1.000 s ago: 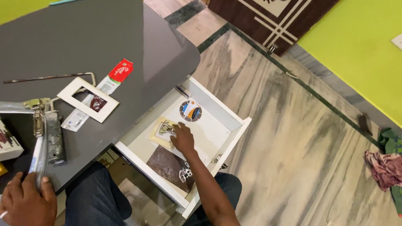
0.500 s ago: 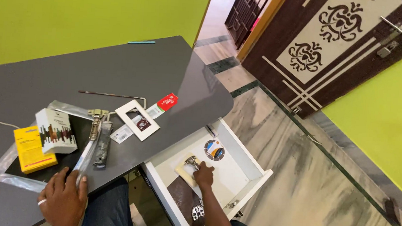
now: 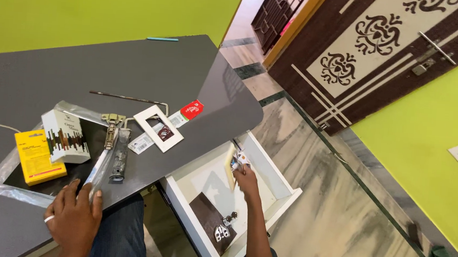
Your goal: The recorder is removing various household and tool-related items from a desk drawer and then inspecting/scraping the interior bottom.
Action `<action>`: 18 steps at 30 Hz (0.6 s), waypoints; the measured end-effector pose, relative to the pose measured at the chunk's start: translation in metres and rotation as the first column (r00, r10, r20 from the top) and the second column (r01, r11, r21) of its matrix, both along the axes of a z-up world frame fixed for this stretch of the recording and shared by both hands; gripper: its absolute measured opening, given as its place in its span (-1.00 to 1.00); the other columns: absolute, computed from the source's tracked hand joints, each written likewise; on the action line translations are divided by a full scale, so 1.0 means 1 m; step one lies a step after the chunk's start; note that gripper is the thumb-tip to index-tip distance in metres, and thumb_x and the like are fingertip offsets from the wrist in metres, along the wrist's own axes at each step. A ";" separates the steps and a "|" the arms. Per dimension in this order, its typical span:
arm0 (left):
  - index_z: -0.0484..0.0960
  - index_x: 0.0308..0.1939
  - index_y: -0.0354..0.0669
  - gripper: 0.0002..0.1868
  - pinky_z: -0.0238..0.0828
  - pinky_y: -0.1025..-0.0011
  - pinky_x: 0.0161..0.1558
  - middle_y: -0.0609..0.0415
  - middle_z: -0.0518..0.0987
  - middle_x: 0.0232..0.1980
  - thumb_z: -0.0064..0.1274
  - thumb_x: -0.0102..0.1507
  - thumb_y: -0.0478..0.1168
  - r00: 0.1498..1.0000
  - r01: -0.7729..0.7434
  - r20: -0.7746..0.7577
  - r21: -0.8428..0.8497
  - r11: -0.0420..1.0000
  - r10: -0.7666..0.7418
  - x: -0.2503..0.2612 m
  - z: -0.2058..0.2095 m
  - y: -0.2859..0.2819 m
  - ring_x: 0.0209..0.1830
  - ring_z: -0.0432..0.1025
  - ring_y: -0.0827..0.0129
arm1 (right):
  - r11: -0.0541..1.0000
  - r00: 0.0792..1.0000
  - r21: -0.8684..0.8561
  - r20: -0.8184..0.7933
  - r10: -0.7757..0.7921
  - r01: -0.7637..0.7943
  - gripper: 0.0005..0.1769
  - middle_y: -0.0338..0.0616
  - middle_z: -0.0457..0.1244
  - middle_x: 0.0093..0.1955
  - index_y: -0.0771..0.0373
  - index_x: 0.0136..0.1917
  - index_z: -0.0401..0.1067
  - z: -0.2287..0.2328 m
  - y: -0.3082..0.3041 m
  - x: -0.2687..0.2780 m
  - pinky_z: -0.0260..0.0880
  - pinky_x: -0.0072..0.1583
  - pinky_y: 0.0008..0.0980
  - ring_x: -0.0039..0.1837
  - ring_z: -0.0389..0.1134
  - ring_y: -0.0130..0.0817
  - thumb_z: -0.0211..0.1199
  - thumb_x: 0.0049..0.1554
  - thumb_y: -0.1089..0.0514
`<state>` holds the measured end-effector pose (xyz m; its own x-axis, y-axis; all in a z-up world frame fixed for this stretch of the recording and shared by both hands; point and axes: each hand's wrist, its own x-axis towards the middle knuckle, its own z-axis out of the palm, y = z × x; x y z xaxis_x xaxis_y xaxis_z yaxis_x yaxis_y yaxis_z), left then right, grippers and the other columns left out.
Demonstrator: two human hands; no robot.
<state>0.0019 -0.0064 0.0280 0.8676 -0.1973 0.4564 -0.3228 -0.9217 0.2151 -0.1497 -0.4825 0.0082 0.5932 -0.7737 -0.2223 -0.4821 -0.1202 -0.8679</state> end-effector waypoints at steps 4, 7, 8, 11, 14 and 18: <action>0.70 0.16 0.19 -0.65 0.18 0.23 0.37 0.23 0.56 0.34 0.07 0.40 0.14 1.000 -0.023 0.008 0.133 0.991 0.022 -0.001 0.004 -0.001 0.43 0.39 0.37 | 0.905 0.988 -0.398 -0.089 0.123 -0.148 -0.78 -0.06 0.31 -0.34 0.27 -0.22 0.44 0.031 -0.005 0.061 0.34 -0.13 -0.20 -0.24 0.34 -0.19 0.28 -0.03 0.06; 0.70 0.13 0.13 -0.67 0.21 0.26 0.37 0.24 0.57 0.35 0.09 0.40 0.12 0.998 -0.027 0.052 0.052 0.998 0.024 -0.001 0.006 -0.002 0.42 0.41 0.36 | 0.799 0.965 -0.554 -0.236 0.117 -0.233 -0.74 0.09 0.37 -0.20 0.25 -0.15 0.50 0.033 -0.002 0.123 0.37 0.01 0.01 -0.06 0.40 0.10 0.32 -0.07 0.04; 0.70 0.15 0.16 -0.65 0.23 0.28 0.36 0.25 0.57 0.34 0.09 0.38 0.13 0.999 -0.029 0.048 0.061 0.998 0.026 -0.001 0.008 -0.002 0.40 0.42 0.36 | 0.829 0.953 -0.514 -0.294 0.073 -0.222 -0.70 0.09 0.37 -0.12 0.22 -0.09 0.49 0.026 -0.001 0.143 0.38 0.06 0.01 0.02 0.41 0.12 0.32 -0.07 0.04; 0.71 0.17 0.19 -0.64 0.24 0.30 0.36 0.27 0.58 0.33 0.09 0.37 0.12 0.998 -0.037 0.049 0.052 0.998 0.034 0.000 0.007 -0.004 0.37 0.44 0.38 | 0.858 0.947 -0.482 -0.322 0.013 -0.176 -0.52 0.18 0.33 0.03 0.23 0.08 0.43 -0.003 -0.015 0.197 0.39 0.16 0.02 0.13 0.38 0.19 0.38 -0.07 0.00; 0.71 0.16 0.18 -0.65 0.25 0.30 0.36 0.27 0.58 0.32 0.09 0.38 0.12 0.998 -0.034 0.059 0.054 0.998 0.031 0.004 0.005 -0.002 0.36 0.44 0.37 | 0.828 0.994 -0.556 -0.112 0.007 -0.069 -0.27 0.28 0.27 0.12 0.25 0.26 0.34 -0.017 -0.020 0.221 0.36 0.20 0.00 0.18 0.33 0.24 0.49 -0.11 -0.02; 0.69 0.15 0.16 -0.68 0.22 0.24 0.43 0.26 0.57 0.37 0.08 0.45 0.14 0.998 -0.034 0.060 0.047 0.998 0.031 0.003 -0.006 -0.007 0.34 0.40 0.31 | 0.886 0.895 -0.398 0.444 -0.041 0.237 -0.33 0.11 0.19 0.28 0.25 0.37 0.30 0.006 -0.013 0.169 0.40 0.15 -0.11 0.17 0.37 0.03 0.41 0.05 0.04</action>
<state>0.0046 -0.0132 0.0220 0.8458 -0.1925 0.4976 -0.3032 -0.9408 0.1514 0.0191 -0.4955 0.0145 0.4312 -0.8123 0.3927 -0.1331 -0.4878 -0.8628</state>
